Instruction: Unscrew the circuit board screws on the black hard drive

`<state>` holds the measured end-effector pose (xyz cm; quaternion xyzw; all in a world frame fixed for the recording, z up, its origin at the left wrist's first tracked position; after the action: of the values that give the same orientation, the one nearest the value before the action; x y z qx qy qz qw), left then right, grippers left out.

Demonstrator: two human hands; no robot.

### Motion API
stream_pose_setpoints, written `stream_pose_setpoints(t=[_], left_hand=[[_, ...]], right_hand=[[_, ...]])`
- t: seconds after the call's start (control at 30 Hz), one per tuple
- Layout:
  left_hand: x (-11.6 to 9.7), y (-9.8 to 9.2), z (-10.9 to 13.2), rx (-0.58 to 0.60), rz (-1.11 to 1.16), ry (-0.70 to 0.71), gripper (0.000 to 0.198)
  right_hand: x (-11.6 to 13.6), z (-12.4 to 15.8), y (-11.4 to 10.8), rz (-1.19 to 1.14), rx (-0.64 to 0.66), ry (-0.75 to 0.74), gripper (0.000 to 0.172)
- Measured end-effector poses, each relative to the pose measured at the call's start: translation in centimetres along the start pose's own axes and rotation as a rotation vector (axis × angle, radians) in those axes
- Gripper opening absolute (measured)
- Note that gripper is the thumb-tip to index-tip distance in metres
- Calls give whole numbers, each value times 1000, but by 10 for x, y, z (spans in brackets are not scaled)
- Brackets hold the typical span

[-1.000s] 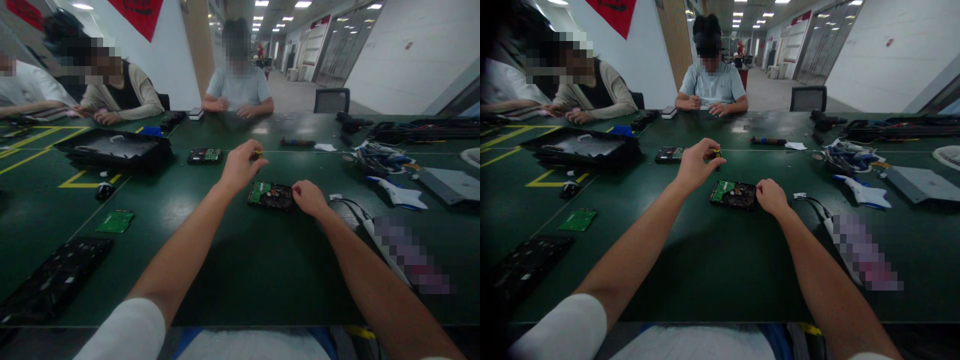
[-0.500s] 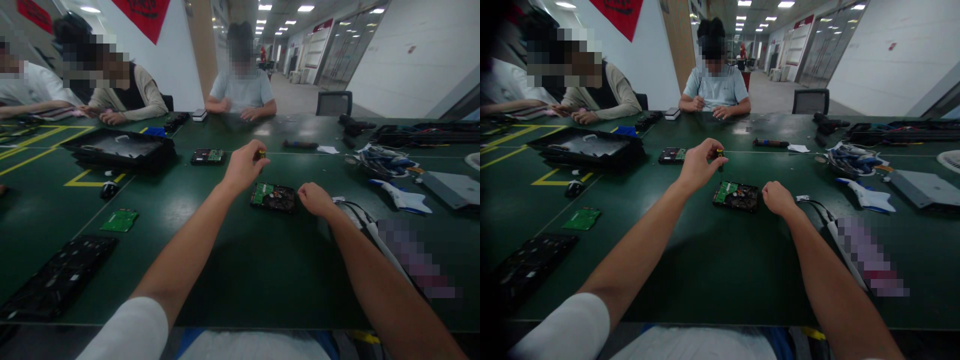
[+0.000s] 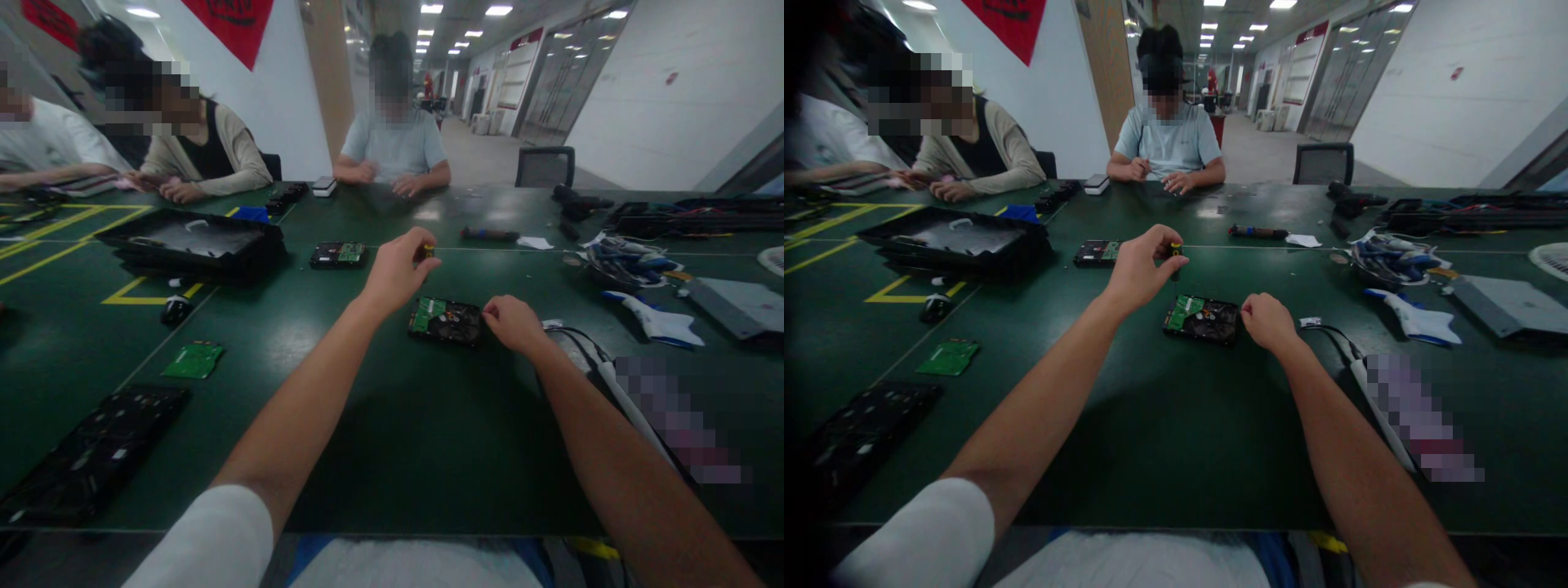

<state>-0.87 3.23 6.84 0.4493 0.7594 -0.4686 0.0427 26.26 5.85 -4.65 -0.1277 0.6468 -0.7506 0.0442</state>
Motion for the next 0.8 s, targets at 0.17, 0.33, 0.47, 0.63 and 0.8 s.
stream_pose_setpoints(t=[0.17, 0.33, 0.47, 0.63, 0.8], left_hand=[[-1, 0, 0, 4, -3, 1, 22], [-4, 1, 0, 15, -11, 0, 21], [-6, 1, 1, 30, -13, 10, 22], [-5, 2, 1, 35, -12, 13, 23], [-1, 0, 1, 27, -8, 6, 23]], right_hand=[[3, -3, 7, 26, 35, 6, 20], [1, -2, 0, -8, 30, 14, 21], [30, 10, -27, -70, -85, -107, 20], [112, 29, -29, -115, 79, -468, 14], [152, 27, -14, -50, 156, -528, 12]])
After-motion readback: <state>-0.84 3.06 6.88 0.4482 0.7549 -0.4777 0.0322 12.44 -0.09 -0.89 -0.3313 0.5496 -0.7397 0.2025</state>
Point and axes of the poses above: each hand's wrist, its own z-axis away from the middle knuckle, its own y-axis out of the palm, x = y × z, the point moved 6 cm from there along -z, towards the middle knuckle, and after that the axes turned 14 degrees about x, right-handed, at the moved point
